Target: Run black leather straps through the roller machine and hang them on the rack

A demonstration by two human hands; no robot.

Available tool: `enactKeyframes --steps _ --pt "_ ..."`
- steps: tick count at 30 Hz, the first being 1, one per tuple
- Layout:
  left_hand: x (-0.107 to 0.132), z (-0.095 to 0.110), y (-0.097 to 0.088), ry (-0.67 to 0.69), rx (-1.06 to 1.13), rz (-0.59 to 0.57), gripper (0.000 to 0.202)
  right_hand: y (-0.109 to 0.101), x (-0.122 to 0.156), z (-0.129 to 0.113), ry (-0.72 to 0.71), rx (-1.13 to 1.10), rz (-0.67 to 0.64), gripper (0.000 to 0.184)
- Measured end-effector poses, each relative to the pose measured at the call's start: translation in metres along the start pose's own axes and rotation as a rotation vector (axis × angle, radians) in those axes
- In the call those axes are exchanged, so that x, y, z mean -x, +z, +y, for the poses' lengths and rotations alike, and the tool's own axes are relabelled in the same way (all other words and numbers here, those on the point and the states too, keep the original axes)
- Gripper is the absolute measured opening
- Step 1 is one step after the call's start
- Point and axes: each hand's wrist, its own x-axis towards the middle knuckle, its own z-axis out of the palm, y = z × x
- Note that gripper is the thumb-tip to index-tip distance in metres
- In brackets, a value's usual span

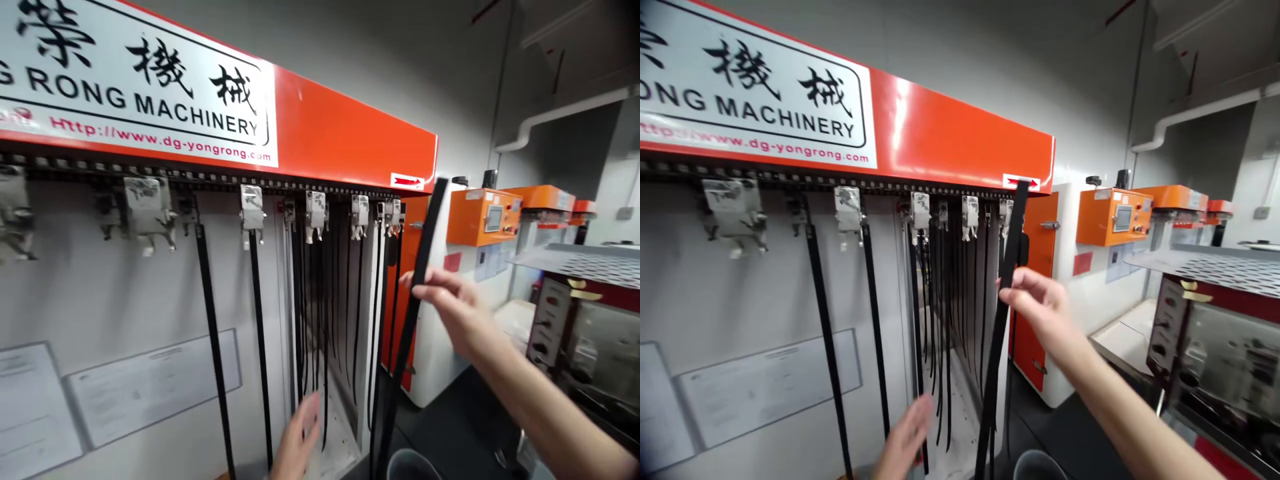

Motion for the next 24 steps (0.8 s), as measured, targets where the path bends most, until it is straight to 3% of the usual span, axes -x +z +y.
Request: enactKeyframes --steps 3,6,8,10,12,15,24 --pt "-0.037 0.107 -0.018 0.342 -0.118 0.087 0.038 0.018 0.001 0.041 0.101 -0.022 -0.102 0.014" --pt "-0.066 0.223 -0.018 0.652 -0.172 0.156 0.036 0.026 -0.002 0.076 0.160 -0.036 -0.155 0.016" --pt "-0.090 0.281 -0.009 0.693 -0.085 0.125 0.041 0.027 -0.007 0.096 0.182 -0.032 -0.192 0.018" --pt "-0.115 0.319 0.002 0.636 -0.026 0.099 0.046 0.029 -0.012 0.113 0.197 -0.038 -0.234 0.019" --pt "-0.138 0.340 0.010 0.554 -0.006 0.044 0.039 0.031 -0.016 0.127 0.202 -0.064 -0.273 0.021" --pt "-0.160 0.356 0.016 0.466 0.009 0.000 0.031 0.034 -0.023 0.141 0.197 -0.110 -0.315 0.020" --pt "-0.171 0.363 0.021 0.437 0.024 0.106 0.030 0.030 -0.057 0.148 0.139 -0.179 -0.371 0.018"
